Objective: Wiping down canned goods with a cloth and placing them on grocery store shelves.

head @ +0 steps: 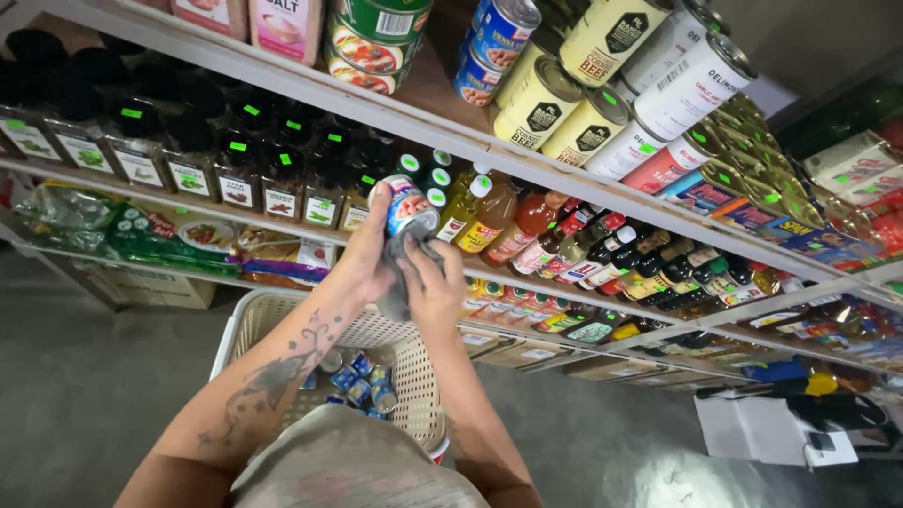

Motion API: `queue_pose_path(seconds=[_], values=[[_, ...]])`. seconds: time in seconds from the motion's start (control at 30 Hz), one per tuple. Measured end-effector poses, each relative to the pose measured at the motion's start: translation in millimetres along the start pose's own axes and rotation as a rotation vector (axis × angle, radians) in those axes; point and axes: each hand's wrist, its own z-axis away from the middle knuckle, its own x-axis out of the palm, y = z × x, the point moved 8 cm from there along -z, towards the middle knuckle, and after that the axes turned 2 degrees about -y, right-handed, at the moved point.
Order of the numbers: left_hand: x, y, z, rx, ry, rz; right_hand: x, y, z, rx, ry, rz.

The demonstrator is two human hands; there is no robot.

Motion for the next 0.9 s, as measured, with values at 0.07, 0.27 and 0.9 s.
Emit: queue_pose_path(seconds=[0.07, 0.27, 0.9], values=[[3.3, 19.0, 4.1, 0.134, -0.006, -0.125, 1.0, 25.7, 3.9, 0.091, -0.153, 0.064], [1.8, 35.9, 6.1, 0.679, -0.239, -1.213, -35.7, 42.4, -59.1, 0.234, -0.156, -0.206], [23.2, 42.0, 23.6, 0.903, -0.248, -1.682, -11.5, -6.1, -52.4, 0.127, -0.336, 0.043]])
